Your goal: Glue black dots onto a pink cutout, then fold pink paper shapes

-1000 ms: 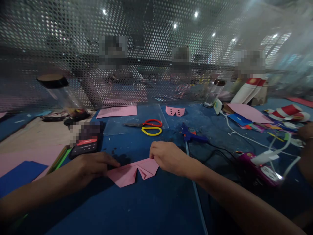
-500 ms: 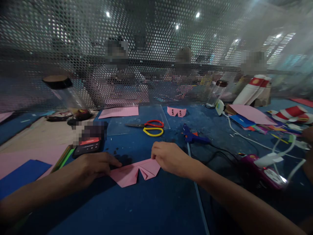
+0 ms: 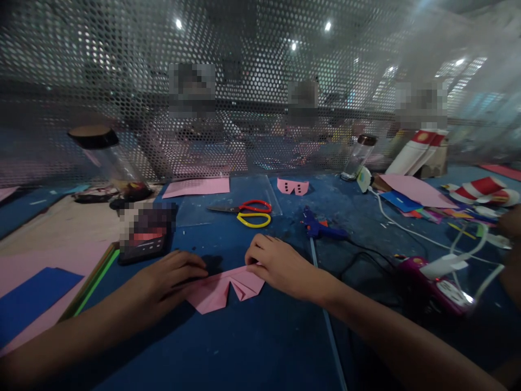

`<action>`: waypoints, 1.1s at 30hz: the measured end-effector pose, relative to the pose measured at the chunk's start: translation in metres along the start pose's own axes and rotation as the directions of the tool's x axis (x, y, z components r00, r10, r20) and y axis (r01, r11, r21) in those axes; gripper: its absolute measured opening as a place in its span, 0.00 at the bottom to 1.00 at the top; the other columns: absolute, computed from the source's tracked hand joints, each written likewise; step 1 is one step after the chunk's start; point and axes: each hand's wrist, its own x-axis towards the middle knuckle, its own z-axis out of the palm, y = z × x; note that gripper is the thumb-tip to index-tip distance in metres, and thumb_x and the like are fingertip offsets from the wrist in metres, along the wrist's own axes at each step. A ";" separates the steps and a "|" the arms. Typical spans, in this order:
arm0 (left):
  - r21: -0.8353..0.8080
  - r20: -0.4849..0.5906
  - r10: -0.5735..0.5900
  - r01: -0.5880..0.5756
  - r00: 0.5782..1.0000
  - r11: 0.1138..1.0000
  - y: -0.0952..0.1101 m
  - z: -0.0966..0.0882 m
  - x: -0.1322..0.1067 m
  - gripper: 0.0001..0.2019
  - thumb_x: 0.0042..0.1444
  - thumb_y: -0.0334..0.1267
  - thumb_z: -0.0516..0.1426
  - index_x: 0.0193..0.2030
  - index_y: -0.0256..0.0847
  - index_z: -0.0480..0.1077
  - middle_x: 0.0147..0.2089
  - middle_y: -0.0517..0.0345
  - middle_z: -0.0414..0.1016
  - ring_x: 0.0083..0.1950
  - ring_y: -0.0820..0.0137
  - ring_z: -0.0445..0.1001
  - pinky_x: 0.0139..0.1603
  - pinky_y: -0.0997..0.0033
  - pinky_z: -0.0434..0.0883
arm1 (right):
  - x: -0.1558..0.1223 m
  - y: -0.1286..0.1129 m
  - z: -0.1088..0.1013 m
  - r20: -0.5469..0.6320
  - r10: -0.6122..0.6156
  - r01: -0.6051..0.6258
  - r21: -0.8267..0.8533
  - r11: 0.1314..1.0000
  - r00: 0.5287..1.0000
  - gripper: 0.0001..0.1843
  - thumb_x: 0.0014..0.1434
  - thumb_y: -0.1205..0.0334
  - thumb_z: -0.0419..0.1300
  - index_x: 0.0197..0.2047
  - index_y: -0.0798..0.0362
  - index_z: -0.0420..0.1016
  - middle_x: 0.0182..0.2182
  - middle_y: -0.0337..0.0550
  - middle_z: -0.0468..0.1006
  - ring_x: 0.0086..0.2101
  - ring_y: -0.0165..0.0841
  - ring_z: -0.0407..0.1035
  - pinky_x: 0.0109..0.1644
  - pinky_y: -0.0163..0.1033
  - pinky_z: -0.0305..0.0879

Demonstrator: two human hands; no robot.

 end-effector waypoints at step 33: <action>-0.271 0.094 -0.470 0.477 0.878 0.836 0.015 -0.008 0.009 0.09 0.61 0.42 0.56 0.39 0.44 0.76 0.38 0.59 0.80 0.40 0.63 0.77 0.39 0.68 0.71 | 0.004 -0.004 -0.004 -0.031 0.109 -0.097 0.259 0.961 0.994 0.06 0.68 0.66 0.58 0.42 0.50 0.77 0.41 0.40 0.79 0.43 0.32 0.71 0.47 0.37 0.64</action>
